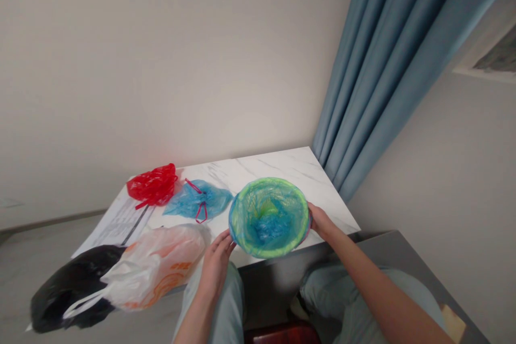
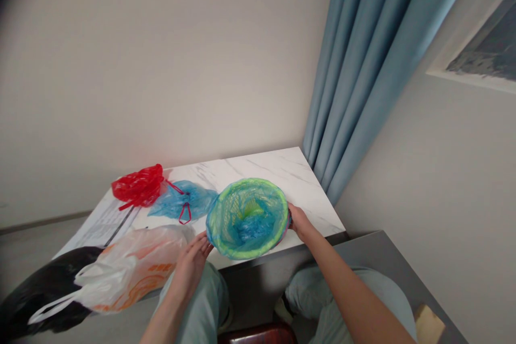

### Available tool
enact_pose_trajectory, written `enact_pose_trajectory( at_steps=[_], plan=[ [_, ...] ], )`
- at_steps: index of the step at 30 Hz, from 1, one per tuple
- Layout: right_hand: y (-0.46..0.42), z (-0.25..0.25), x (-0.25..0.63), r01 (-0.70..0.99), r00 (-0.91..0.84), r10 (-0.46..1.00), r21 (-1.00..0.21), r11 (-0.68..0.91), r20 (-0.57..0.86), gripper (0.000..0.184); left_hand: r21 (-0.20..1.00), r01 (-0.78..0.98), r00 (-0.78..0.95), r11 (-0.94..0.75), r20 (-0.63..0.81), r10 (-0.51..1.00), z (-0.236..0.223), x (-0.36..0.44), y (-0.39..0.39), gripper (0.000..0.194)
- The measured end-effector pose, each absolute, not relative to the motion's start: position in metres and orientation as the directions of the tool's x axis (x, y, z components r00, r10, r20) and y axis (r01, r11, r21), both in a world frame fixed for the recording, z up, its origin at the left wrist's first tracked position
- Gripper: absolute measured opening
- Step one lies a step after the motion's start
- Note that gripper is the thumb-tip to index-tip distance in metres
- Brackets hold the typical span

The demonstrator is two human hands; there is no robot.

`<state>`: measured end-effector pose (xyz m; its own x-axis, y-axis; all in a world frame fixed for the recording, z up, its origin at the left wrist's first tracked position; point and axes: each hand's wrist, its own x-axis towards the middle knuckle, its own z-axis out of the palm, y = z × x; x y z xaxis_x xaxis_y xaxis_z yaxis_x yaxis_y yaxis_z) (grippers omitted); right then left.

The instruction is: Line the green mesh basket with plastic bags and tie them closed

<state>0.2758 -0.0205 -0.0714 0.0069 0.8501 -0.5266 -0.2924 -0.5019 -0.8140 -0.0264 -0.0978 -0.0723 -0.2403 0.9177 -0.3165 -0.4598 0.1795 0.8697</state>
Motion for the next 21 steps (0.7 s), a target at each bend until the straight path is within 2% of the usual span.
enact_pose_trajectory(
  at_steps=[6,11,13,16,18,21],
  plan=[
    [-0.016,-0.075,0.28,-0.346,0.05,0.844,-0.802,-0.486,-0.533,0.021,0.967,-0.154,-0.207,0.203,-0.233,0.95,-0.072,-0.024,-0.1,0.043],
    [-0.016,-0.071,0.278,-0.329,0.019,0.87,-0.825,-0.46,-0.492,0.02,0.977,0.009,-0.14,0.215,-0.212,0.967,-0.06,-0.022,-0.102,0.032],
    [-0.017,-0.067,0.278,-0.279,0.098,0.908,-0.887,-0.367,-0.407,0.018,0.975,0.051,-0.131,0.219,-0.21,0.969,-0.06,-0.022,-0.103,0.03],
    [-0.019,-0.061,0.28,-0.067,0.279,0.945,-0.985,-0.157,-0.169,0.028,0.971,0.089,-0.126,0.223,-0.212,0.969,-0.063,-0.023,-0.102,0.031],
    [-0.02,-0.057,0.28,0.097,0.309,0.951,-0.994,-0.053,-0.02,0.036,0.971,0.078,-0.114,0.227,-0.218,0.969,-0.066,-0.022,-0.101,0.032],
    [-0.022,-0.053,0.28,0.226,0.279,0.958,-0.974,0.007,0.071,0.04,0.972,0.009,-0.086,0.233,-0.232,0.969,-0.068,-0.021,-0.101,0.034]
  ],
)
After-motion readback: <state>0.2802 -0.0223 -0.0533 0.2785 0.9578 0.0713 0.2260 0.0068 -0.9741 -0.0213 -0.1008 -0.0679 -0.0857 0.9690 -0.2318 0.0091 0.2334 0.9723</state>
